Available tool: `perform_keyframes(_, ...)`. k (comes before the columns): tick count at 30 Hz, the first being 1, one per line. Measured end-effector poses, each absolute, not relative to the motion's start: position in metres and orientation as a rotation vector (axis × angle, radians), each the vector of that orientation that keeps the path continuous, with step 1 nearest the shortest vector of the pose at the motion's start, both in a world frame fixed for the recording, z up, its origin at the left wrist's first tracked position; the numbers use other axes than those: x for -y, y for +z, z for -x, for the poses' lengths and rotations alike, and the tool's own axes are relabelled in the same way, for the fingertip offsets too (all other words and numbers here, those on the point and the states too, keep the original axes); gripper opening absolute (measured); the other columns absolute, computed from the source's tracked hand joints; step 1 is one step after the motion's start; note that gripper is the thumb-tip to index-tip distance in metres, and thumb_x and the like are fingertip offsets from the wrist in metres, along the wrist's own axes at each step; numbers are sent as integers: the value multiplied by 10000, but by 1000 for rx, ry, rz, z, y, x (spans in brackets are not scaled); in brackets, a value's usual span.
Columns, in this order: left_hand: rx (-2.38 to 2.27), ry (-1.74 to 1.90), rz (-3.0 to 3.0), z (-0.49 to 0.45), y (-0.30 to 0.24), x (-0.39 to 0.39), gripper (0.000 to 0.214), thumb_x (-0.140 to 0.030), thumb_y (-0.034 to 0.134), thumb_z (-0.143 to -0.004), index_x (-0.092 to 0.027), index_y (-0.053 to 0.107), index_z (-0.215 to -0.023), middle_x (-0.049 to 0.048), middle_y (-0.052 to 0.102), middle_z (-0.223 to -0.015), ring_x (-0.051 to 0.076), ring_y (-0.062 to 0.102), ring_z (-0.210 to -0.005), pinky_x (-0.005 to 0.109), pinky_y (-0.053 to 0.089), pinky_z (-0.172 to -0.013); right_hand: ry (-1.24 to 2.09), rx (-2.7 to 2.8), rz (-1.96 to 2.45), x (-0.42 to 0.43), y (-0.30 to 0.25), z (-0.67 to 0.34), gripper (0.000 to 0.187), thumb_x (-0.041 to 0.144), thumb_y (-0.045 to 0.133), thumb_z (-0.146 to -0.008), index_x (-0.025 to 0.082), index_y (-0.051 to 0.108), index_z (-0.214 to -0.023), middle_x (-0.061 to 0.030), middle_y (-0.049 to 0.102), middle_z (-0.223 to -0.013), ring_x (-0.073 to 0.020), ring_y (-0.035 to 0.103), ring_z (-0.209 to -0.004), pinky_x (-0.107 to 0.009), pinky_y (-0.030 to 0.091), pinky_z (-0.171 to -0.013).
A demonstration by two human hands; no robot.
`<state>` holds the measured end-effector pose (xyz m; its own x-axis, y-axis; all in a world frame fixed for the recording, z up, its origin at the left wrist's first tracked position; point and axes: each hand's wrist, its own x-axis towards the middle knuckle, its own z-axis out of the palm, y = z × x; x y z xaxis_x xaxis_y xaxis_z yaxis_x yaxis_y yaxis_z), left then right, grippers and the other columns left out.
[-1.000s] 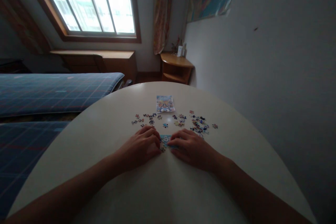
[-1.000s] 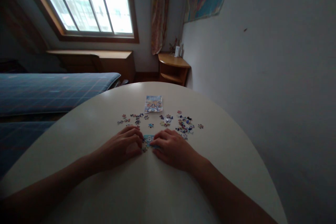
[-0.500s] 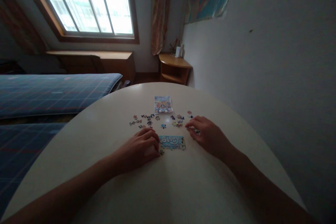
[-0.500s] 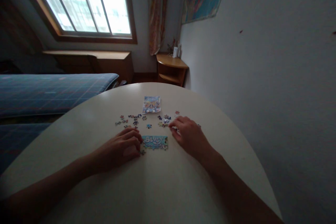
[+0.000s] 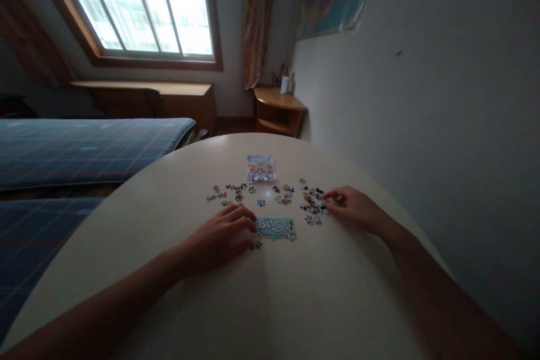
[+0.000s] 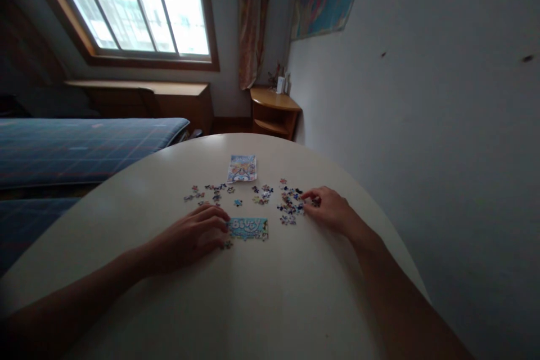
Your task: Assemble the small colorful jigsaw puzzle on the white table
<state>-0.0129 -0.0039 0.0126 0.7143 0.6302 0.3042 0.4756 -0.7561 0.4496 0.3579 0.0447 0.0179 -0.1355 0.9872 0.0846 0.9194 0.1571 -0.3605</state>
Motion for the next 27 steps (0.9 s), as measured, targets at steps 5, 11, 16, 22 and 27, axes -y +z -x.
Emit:
perform_keyframes(5,-841,619,-2601,15,7,1,191,-219,620,-922,-237,591,-1109,68,600,-1244,231,541,-1165,440,468,-1028,310,2162,1821,-47,16,-362,259,330,660,-775,226,774,-983,-91,697,-983,-224,651,-866,-314,508,-758)
perform_keyframes(11,-794,655,-2612,14,2,-2,212,-238,586,-938,-234,572,-1149,76,606,-1221,226,558,-1126,439,468,-1022,368,2184,1861,-44,24,-356,246,355,666,-761,187,739,-926,-119,703,-1018,-252,667,-902,-329,514,-776)
perform_keyframes(16,-800,673,-2610,13,0,-4,210,-238,578,-944,-235,570,-1154,75,603,-1222,229,552,-1137,440,459,-1027,355,2193,1917,-37,33,-346,217,321,646,-779,207,706,-953,-100,726,-1032,-274,668,-957,-370,488,-819)
perform_keyframes(22,-811,683,-2594,12,-1,-4,195,-219,576,-944,-226,585,-1138,75,618,-1204,222,561,-1122,434,458,-1024,453,2163,1795,-31,42,-338,232,293,641,-790,230,710,-1002,-65,747,-983,-257,682,-933,-384,480,-819)
perform_keyframes(27,-892,820,-2504,4,-2,0,139,-232,566,-952,-225,602,-1086,69,643,-1178,213,590,-1085,414,480,-981,692,1848,1490,-20,39,-300,247,411,647,-837,212,697,-976,-69,759,-935,-221,707,-857,-368,526,-791)
